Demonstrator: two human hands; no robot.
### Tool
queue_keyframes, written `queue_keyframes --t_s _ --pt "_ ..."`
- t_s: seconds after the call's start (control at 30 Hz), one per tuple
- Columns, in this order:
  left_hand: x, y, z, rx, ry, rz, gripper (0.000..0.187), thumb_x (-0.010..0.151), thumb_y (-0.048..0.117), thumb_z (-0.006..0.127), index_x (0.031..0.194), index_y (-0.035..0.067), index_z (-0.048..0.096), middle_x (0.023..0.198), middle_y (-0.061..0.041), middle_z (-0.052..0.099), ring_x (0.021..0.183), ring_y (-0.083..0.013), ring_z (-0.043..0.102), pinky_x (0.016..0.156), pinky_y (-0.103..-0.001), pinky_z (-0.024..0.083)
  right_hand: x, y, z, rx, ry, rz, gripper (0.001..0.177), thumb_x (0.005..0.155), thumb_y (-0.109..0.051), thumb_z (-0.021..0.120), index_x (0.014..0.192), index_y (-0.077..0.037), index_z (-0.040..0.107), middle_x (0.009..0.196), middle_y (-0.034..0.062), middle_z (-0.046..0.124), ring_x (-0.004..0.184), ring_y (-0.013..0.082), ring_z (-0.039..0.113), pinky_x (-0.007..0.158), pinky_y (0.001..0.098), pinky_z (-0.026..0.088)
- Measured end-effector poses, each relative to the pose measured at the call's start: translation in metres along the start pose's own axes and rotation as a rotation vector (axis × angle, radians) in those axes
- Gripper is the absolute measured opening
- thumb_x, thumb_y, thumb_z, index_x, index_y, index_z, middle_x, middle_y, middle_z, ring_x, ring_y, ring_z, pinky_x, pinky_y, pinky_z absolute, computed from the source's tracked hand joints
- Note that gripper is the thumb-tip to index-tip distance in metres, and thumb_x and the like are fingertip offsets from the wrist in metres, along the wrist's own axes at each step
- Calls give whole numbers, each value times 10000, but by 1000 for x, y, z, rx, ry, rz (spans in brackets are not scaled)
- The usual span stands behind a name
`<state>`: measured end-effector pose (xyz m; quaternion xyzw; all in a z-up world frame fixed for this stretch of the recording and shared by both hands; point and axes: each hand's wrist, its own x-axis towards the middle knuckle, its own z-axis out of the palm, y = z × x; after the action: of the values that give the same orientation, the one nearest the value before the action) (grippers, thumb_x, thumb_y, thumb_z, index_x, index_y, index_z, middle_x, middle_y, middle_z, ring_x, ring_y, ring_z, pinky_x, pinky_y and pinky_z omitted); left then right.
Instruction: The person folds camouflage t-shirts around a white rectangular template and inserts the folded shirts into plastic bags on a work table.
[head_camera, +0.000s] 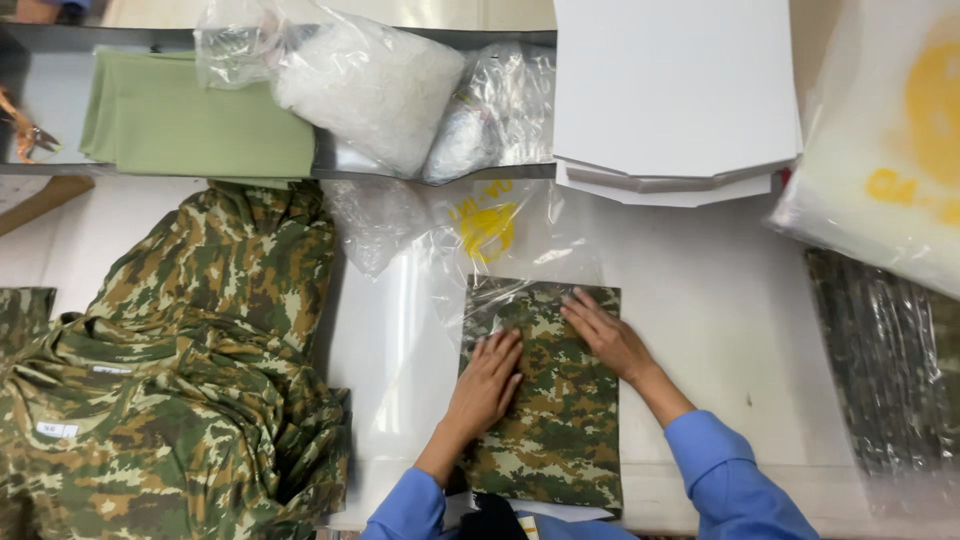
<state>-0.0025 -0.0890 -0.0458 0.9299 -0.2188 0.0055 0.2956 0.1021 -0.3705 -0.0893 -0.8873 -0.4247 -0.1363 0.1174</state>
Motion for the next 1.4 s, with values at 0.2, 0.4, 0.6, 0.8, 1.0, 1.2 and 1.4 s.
queue_keyframes --t_s 0.2,0.4,0.6,0.8,1.0,1.2,1.4 --pt "87 -6 58 48 328 181 233 943 273 724 1133 139 734 1067 -52 726 1088 -264 670 938 -386 541 -18 -50 -23 208 212 999 503 1059 -270 570 1457 35 521 1284 210 580 1242 372 564 1028 487 502" --pt "186 7 59 261 46 -107 548 840 323 812 1316 96 661 1254 -91 665 1205 -294 601 956 -421 542 -9 -20 7 468 156 1346 276 920 -268 772 1121 -78 774 918 88 694 936 329 711 787 449 556" --pt "199 1 60 -29 146 -255 80 889 188 763 956 181 804 895 -28 733 879 -244 715 673 -360 606 -7 -36 13 865 520 1362 259 918 -195 810 1146 -77 778 923 119 790 855 187 756 763 335 580" --pt "196 26 30 -152 245 -255 85 903 240 747 905 176 803 913 -7 694 991 -257 630 765 -436 571 13 -32 22 842 464 1341 130 905 -130 795 1029 -136 834 868 94 802 895 188 753 768 357 588" --pt "164 29 55 111 411 89 81 905 282 731 873 222 776 910 31 680 1055 -224 551 977 -510 360 8 -21 25 1009 595 1442 163 889 -114 762 1040 -64 798 864 102 758 873 151 655 765 342 536" --pt "127 25 70 3 251 -3 126 959 416 666 958 337 765 924 109 704 982 -167 550 952 -494 294 2 -30 29 1001 526 1318 411 968 -13 662 1346 -92 521 963 170 718 948 242 719 850 351 565" --pt "48 -49 7 52 629 -609 563 937 179 724 1445 41 525 1383 -277 491 1220 -527 504 949 -645 467 -2 -25 17 467 452 1019 219 897 -45 768 1050 -200 798 939 23 792 940 245 753 813 362 588"
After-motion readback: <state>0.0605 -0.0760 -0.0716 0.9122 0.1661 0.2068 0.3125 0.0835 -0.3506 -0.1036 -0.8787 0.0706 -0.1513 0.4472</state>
